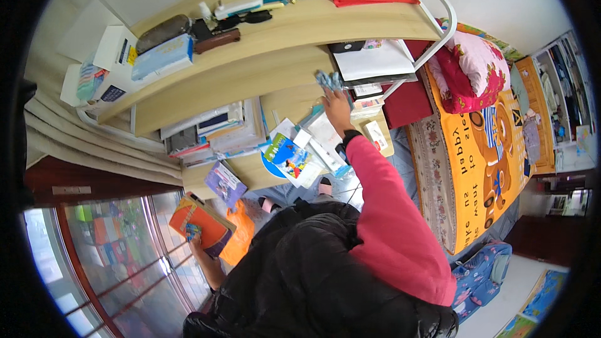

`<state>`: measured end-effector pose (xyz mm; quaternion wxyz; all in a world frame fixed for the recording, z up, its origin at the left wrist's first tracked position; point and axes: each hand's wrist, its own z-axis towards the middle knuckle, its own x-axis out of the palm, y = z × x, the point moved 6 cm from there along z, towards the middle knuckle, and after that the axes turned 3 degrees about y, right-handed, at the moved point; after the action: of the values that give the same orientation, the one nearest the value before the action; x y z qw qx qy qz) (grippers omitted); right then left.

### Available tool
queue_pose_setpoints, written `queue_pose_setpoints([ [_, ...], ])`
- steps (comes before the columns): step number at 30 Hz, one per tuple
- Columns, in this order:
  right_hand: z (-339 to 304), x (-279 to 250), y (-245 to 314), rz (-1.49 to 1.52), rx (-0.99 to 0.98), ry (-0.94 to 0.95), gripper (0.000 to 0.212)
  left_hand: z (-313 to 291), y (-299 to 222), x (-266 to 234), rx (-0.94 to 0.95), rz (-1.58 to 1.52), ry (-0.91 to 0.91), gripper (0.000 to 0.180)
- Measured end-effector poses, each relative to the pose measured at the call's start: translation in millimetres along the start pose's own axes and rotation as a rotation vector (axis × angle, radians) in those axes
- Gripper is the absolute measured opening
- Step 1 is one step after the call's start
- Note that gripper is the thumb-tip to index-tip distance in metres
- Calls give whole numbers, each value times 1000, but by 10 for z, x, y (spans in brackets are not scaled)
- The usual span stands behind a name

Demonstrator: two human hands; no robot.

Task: The person wipes a wall-mounted shelf with a cloth, moving items like a toy gun, sunglasses, and a long stick aside. They then wipe several books and a red folder before placing them back. The person also wipes a small container and places it on a nearby desk.

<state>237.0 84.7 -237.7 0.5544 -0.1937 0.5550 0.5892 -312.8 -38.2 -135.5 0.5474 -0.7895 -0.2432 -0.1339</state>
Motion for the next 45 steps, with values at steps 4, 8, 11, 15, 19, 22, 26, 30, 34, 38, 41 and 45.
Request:
queue_pose_setpoints([
  [4,-863,-169,-736,143,174,233,18,-201,404,463,11,67,-109,42],
  [8,-1515,-272,-1331,236,423,449,17,-303,711,957,-16,256,-89,42],
  [11,-1557,-463,-1559,215,477,408,29,-400,885,1243,-112,229,-134,41],
  [15,-1325,-698,-1679,166,567,385,41,-391,977,1596,-131,196,-68,41],
  [19,-1113,-901,-1540,218,468,274,30,-326,954,1785,-113,202,-3,42],
  [22,-1101,-903,-1413,178,418,366,26,-286,966,1830,-140,158,-5,43],
  [26,-1088,-844,-1184,167,263,451,23,-283,985,1799,-75,168,66,40],
  [30,-916,-820,-895,221,154,459,20,-208,1087,1456,-148,74,-34,33],
  [34,-448,-942,-549,423,116,217,19,-149,1192,992,-166,0,-107,31],
  [38,274,-1013,-134,623,-1,-26,28,-176,1272,553,-157,-23,-147,32],
  [41,819,-795,122,584,57,-130,29,-189,1338,367,-176,-4,-174,36],
  [45,1294,-394,333,386,-55,-257,34,-219,1390,312,-165,25,-174,40],
])
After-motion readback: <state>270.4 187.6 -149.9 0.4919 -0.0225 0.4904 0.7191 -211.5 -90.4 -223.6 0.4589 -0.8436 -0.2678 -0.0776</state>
